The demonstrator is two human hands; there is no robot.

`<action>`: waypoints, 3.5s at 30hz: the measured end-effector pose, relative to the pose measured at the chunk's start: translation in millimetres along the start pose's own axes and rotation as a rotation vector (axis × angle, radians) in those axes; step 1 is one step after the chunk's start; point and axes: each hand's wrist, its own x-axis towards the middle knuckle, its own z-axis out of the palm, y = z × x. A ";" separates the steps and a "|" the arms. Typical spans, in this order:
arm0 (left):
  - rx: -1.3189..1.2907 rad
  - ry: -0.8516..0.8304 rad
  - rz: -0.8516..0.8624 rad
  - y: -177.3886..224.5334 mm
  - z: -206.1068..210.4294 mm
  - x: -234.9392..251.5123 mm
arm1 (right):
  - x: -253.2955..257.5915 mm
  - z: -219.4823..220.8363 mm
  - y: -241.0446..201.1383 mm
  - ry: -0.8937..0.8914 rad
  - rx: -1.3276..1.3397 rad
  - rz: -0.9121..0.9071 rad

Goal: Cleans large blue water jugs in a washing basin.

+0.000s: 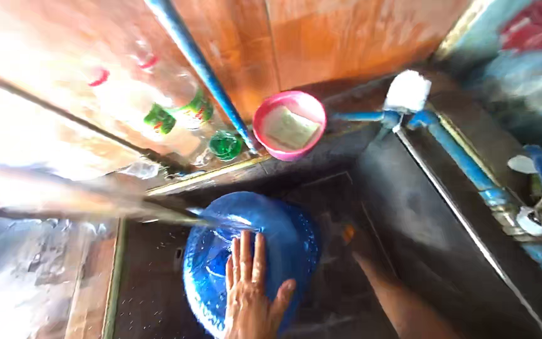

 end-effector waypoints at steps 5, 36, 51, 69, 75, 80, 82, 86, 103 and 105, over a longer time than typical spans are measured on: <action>-0.092 -0.070 -0.026 43.3 14.0 10.9 | -74.9 -123.5 -77.9 0.017 0.063 -0.305; -0.568 -0.266 -0.373 19.0 -17.6 -1.0 | -323.9 -94.3 -207.9 0.337 -0.419 -0.754; -0.603 -0.145 -0.559 -14.4 -27.8 -2.7 | -319.2 -133.4 -126.1 0.341 -0.331 -0.583; -0.614 -0.004 -0.579 21.0 -12.7 -18.0 | -287.1 -113.3 -240.0 0.307 -0.196 -0.745; -0.675 -0.069 -0.586 -17.6 -22.7 -2.1 | -297.3 -87.6 -231.4 0.164 -0.225 -0.895; -0.431 -0.074 -0.714 -20.4 -35.7 27.7 | -331.4 -88.1 -178.3 0.101 -0.423 -0.834; -0.432 -0.089 -0.632 -19.7 -35.9 40.1 | -328.8 -112.4 -162.2 0.145 -0.406 -0.759; -0.407 -0.263 -0.285 22.0 -23.1 48.3 | -287.0 -148.2 -174.9 0.363 -0.207 -0.590; -0.146 -0.156 -0.532 18.8 -34.5 46.9 | -299.0 -111.2 -155.7 0.173 -0.234 -0.831; -0.050 -0.098 -0.613 17.2 -30.4 64.2 | -327.7 -102.1 -124.8 0.065 -0.336 -0.870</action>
